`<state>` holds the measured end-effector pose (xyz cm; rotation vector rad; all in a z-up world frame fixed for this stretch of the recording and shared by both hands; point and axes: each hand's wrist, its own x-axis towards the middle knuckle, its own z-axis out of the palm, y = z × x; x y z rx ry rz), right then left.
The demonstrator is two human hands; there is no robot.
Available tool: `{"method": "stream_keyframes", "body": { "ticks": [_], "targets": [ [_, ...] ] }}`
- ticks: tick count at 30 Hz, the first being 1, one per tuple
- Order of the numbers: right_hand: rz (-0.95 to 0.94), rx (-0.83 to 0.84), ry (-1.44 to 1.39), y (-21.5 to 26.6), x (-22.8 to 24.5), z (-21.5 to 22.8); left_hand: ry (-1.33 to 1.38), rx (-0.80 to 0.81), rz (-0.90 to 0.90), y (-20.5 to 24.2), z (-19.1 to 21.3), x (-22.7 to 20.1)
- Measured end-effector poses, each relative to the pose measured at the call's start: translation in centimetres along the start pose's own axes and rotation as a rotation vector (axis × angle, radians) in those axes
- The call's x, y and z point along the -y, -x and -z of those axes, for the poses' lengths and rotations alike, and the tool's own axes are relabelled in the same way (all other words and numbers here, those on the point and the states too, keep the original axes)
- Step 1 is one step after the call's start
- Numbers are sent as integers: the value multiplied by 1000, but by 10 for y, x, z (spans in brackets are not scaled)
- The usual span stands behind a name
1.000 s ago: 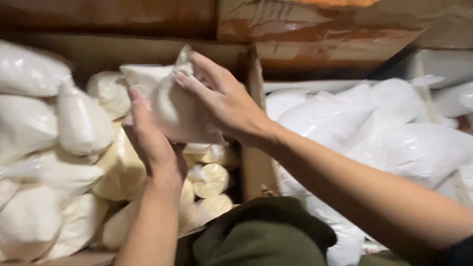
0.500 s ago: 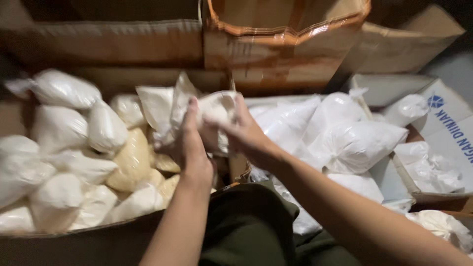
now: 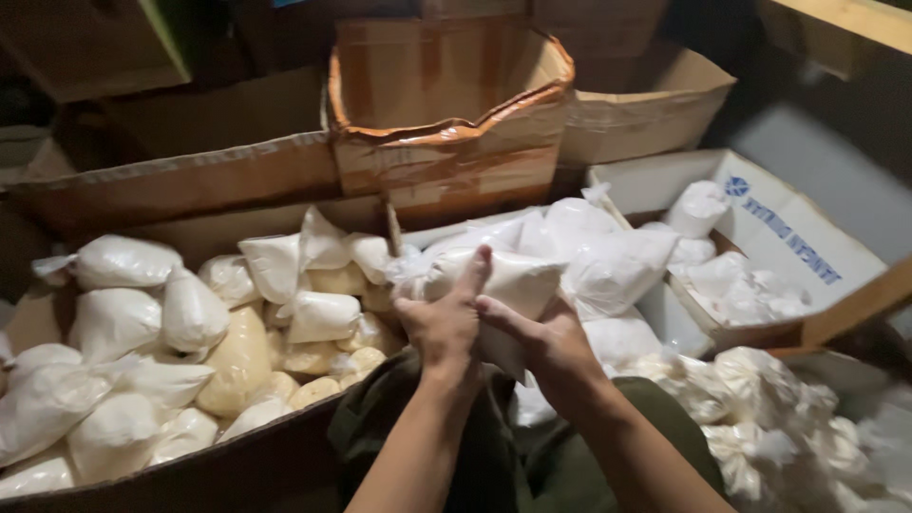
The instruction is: The person repeatedly picks up small white plastic-wrapped packages from a cardboard box and places them into a larger sack. The task involves continuous sorting and transferring of the packages between containers.
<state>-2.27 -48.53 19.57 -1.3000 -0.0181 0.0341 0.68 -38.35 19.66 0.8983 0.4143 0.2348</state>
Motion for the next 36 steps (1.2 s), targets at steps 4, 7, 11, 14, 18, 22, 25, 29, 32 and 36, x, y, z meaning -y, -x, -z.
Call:
{"method": "stream_keyframes", "body": {
  "ticks": [4,7,11,14,18,22,25,29,32,36],
  "targets": [
    [-52,-122,25,27,15,49,-65,216,-33,31,-24,26],
    [-122,-139,48,56,21,90,-316,293,5,51,-36,35],
    [-278,-104,-154,90,27,156,-570,549,5,70,-57,44],
    [-270,-82,-171,111,25,199,-639,760,36,77,-74,55],
    [-207,-188,8,121,14,241,-679,981,-2,84,-101,85],
    [-194,-328,166,136,13,266,-645,1129,-140,101,-128,131],
    [-130,-401,189,143,19,286,-735,1210,-72,117,-143,174],
    [-119,-527,312,167,16,322,-712,1301,30,136,-154,235],
    [-119,-591,194,182,-1,356,-648,1334,64,151,-152,284],
    [-234,-693,293,204,-21,398,-592,1378,-69,177,-136,341]
  ]
}}
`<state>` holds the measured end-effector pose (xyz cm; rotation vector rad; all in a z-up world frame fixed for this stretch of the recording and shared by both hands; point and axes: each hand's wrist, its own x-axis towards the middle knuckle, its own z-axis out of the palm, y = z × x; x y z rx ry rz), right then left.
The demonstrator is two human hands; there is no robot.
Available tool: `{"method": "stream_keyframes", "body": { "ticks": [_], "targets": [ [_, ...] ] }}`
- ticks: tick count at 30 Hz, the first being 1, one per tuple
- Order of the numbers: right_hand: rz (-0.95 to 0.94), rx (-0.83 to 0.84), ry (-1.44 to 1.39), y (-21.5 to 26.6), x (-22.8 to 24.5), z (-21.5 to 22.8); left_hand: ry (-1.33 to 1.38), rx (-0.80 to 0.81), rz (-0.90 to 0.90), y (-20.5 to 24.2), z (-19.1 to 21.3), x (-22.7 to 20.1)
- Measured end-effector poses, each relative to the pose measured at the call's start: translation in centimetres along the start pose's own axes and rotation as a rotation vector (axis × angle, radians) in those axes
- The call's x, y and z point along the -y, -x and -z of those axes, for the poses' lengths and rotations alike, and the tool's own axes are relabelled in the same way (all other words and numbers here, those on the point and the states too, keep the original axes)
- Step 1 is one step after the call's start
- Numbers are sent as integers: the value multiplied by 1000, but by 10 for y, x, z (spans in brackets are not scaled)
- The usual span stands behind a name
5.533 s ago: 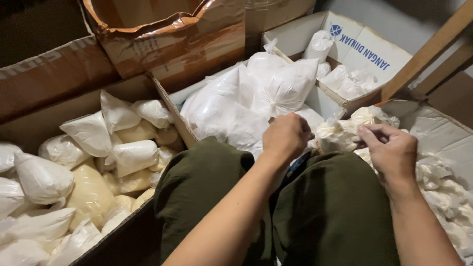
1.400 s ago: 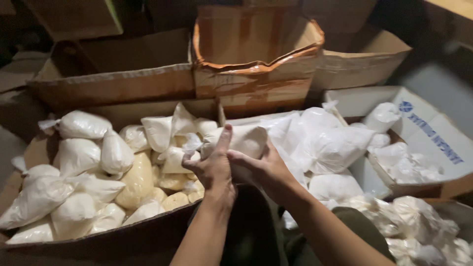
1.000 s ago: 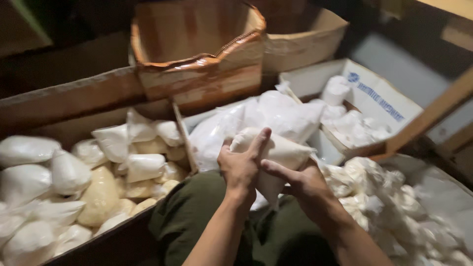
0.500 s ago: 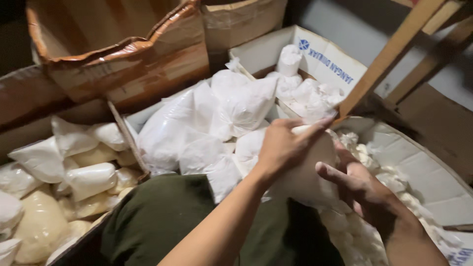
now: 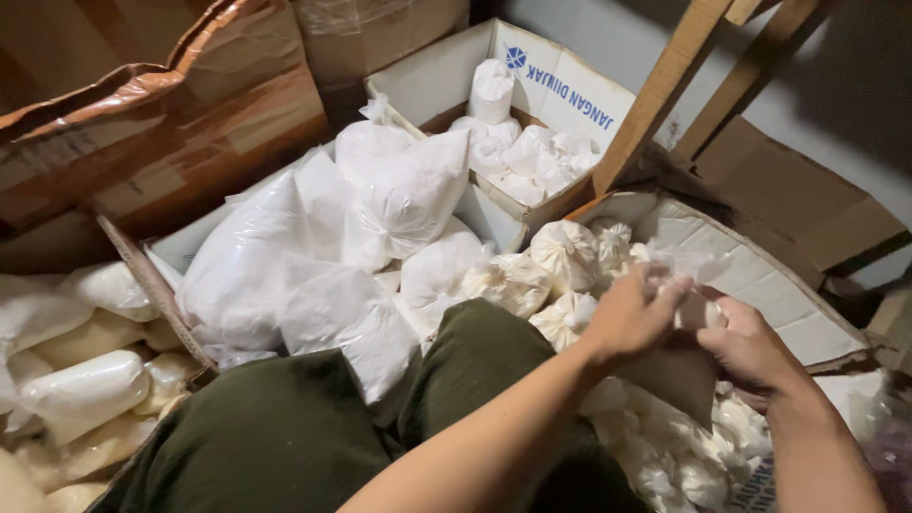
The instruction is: The person repeatedly picks up small white plastic-wrapped packages from a cardboard box and places them into a larger sack. The task involves continuous sorting and transferring of the packages between containers.
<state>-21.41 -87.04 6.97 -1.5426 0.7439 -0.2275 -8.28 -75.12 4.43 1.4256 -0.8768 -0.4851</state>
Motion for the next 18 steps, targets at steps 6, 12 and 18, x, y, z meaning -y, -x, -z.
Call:
{"method": "stream_keyframes", "body": {
  "ticks": [6,12,18],
  "targets": [
    [-279,-96,206,1,-33,52,-135,148,357,20,-67,21],
    [-276,-34,226,2,-100,94,-200,311,526,35,-111,43],
    [-375,-203,143,8,-180,110,-316,459,526,51,-147,73]
  ]
}}
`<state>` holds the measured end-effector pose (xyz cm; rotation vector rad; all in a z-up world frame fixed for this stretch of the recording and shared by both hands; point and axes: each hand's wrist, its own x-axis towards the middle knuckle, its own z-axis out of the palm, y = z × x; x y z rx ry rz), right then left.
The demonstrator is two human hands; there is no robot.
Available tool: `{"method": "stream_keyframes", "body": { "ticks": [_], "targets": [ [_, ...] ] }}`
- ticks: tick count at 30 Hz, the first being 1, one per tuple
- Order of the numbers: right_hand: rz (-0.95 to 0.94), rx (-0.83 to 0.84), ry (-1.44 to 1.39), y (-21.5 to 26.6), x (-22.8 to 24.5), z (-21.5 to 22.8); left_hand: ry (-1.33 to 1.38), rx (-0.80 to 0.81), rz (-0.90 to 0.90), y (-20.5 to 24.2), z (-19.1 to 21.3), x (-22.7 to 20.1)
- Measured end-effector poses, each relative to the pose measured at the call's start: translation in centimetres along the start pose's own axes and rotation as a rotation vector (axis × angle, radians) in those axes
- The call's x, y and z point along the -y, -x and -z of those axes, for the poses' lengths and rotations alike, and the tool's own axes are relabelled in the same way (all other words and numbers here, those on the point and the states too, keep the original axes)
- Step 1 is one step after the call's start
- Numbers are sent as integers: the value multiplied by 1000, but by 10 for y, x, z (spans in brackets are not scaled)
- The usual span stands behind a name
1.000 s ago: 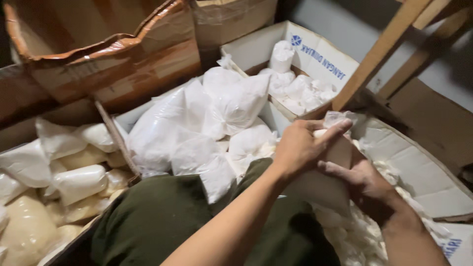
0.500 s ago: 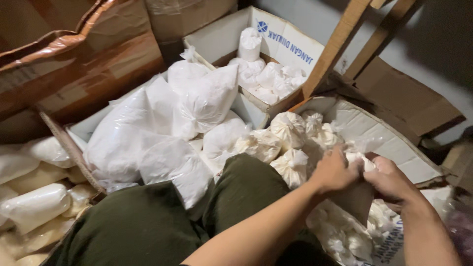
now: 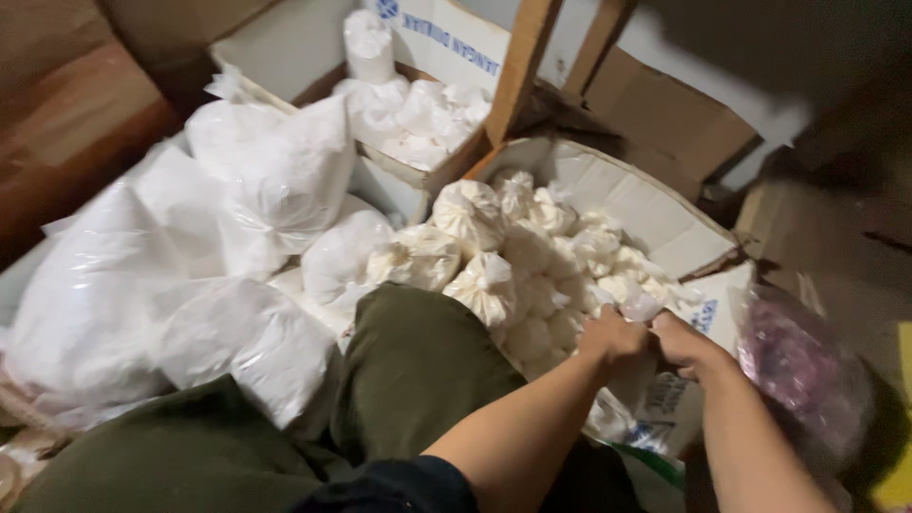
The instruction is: The person repeatedly picks up small white plastic-wrapped packages from a cardboard box and places them into a larger sack. The task involves continuous sorting and transferring of the packages between containers.
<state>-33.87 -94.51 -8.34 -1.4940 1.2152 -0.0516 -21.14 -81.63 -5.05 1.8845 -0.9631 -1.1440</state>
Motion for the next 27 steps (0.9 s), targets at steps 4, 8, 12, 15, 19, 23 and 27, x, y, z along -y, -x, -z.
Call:
{"method": "stream_keyframes", "body": {
  "ticks": [4,8,12,15,19,23,27],
  "targets": [
    [14,-51,193,-5,-33,2,155,-39,73,-5,-17,19],
    [174,-111,305,10,-39,-4,155,-36,-69,-19,-37,41],
    [122,-62,340,43,-28,-7,267,122,-162,-48,-66,80],
    [-6,-115,162,68,-22,-19,282,206,-233,-78,-91,114],
    [-14,-164,191,80,-18,-32,603,269,-130,-109,-124,149],
    [-11,-71,308,81,-16,-27,562,287,-126,-125,-128,168],
    [-97,79,428,80,-15,-14,504,396,-105,-118,-121,167]
  ]
}}
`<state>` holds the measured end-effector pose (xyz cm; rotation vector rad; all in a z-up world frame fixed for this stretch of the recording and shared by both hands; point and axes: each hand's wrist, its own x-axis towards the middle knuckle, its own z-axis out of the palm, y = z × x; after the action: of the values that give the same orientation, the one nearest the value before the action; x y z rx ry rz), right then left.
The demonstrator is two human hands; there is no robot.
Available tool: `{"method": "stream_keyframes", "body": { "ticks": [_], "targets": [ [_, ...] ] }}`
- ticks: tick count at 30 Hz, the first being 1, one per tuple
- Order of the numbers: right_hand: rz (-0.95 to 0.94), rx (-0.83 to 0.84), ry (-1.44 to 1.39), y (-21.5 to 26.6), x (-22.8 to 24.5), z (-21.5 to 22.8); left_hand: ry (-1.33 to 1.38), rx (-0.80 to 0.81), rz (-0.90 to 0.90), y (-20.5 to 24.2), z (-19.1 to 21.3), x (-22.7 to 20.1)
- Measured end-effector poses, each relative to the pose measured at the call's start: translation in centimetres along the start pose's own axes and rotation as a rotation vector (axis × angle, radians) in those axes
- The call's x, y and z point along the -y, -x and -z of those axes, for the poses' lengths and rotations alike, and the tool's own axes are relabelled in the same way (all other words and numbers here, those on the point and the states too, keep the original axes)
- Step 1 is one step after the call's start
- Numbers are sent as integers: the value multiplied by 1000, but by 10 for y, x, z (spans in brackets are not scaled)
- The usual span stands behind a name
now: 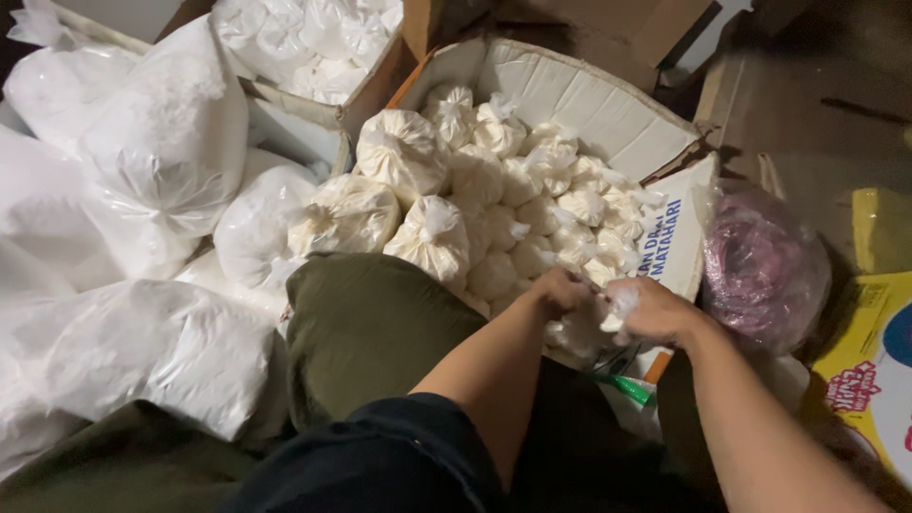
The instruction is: The person repeatedly picks up small white plastic-wrapped packages from a cardboard box and places them into a larger sack. The task involves continuous sorting and transferring of the packages between containers.
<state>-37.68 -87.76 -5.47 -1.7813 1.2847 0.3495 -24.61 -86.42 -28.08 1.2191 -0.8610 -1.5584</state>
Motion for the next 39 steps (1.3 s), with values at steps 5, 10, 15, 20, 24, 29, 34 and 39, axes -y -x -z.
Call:
{"method": "stream_keyframes", "body": {
  "ticks": [5,10,15,20,24,29,34,39],
  "targets": [
    [15,94,-39,-4,-20,4,-21,139,151,18,1,-20],
    [17,166,95,-21,-43,-3,-180,239,260,27,7,-40],
    [333,125,388,-53,-63,1,-249,282,292,36,10,-43],
    [287,188,474,-72,-94,-31,-325,340,331,45,10,-40],
    [56,172,369,-64,-93,-50,-380,382,353,54,10,-39],
    [-211,284,-252,-19,-46,-28,-406,392,360,61,11,-35],
    [-158,193,56,-8,-7,-34,-427,403,362,61,10,-35],
    [-48,270,211,-31,-25,-59,-454,408,366,67,7,-31]
  ]
}}
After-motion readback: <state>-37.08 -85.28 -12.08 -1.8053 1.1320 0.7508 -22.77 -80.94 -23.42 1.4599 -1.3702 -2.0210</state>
